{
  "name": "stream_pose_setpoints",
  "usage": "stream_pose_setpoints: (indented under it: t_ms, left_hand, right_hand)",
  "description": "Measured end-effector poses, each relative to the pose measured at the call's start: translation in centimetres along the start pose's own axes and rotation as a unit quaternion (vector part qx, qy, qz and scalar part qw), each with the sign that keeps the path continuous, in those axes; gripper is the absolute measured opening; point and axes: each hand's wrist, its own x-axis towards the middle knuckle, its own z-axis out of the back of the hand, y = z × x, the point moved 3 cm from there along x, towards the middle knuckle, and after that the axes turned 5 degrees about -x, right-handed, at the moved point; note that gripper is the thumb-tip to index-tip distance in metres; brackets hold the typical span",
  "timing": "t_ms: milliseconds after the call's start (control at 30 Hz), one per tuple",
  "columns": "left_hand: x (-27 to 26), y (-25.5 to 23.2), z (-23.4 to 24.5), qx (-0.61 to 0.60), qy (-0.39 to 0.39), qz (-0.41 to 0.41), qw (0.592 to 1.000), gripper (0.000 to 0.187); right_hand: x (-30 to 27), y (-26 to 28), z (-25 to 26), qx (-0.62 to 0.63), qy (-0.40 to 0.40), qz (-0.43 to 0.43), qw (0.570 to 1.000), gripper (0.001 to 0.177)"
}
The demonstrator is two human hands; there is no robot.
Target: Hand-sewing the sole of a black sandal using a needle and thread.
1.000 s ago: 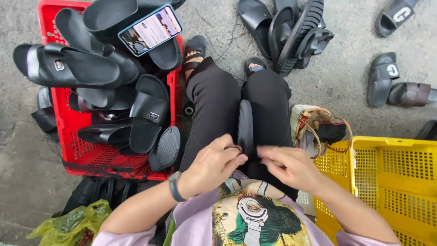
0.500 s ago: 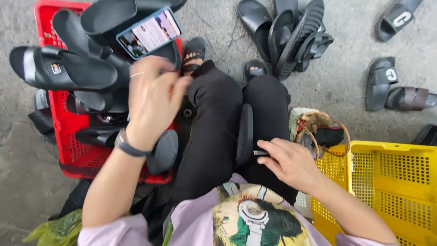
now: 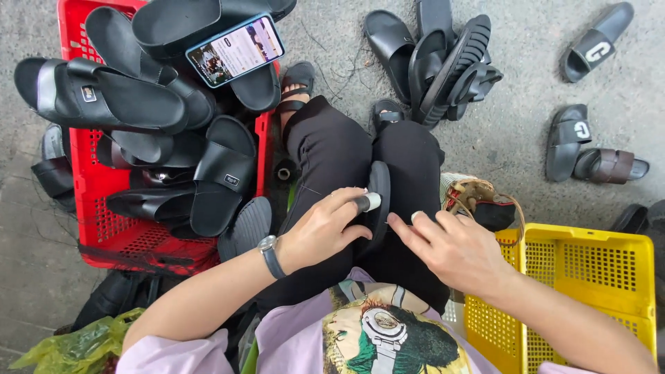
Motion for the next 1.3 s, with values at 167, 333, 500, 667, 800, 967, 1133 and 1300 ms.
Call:
stream_pose_setpoints:
  t_ms: [167,333,500,667,800,967,1133,1300]
  left_hand:
    - [-0.2,0.9,-0.9,-0.039,-0.027,-0.007,0.999,0.034]
    - [0.2,-0.9,0.7,0.025,-0.086,-0.027,0.996,0.036]
    - [-1.8,-3.8,1.5,-0.243,-0.125,0.121,0.954,0.051]
    - [-3.1,-1.3,-0.8,-0.474,-0.074,0.257,0.839,0.018]
    - [-2.0,-0.8,-1.3,-0.358,-0.061,0.284,0.887,0.03]
    - [-1.2,-1.8,0.1,-0.284,-0.012,0.295,0.912,0.028]
    - [0.5,-4.5,-0.4,0.032,-0.043,-0.009,0.999,0.016]
    - [0.4,-4.1,-0.3,0.081,-0.039,-0.144,0.985,0.016]
  right_hand:
    - [0.4,0.9,-2.5,0.0,0.012,0.009,1.0,0.029]
    - [-0.3,1.9,-4.9,0.067,-0.038,-0.041,0.996,0.034]
    - [-0.9,2.0,-3.6,0.119,-0.059,-0.109,0.985,0.028]
    - [-1.0,2.2,-3.7,0.17,-0.125,-0.147,0.966,0.035]
    - [-1.0,2.0,-2.8,0.114,-0.144,-0.122,0.975,0.037]
    - [-0.6,1.2,0.2,0.046,-0.039,-0.072,0.996,0.039]
    - [-3.1,-1.3,3.3,-0.048,0.178,-0.097,0.978,0.053]
    - [-2.9,0.6,-0.2,0.154,0.105,-0.079,0.979,0.035]
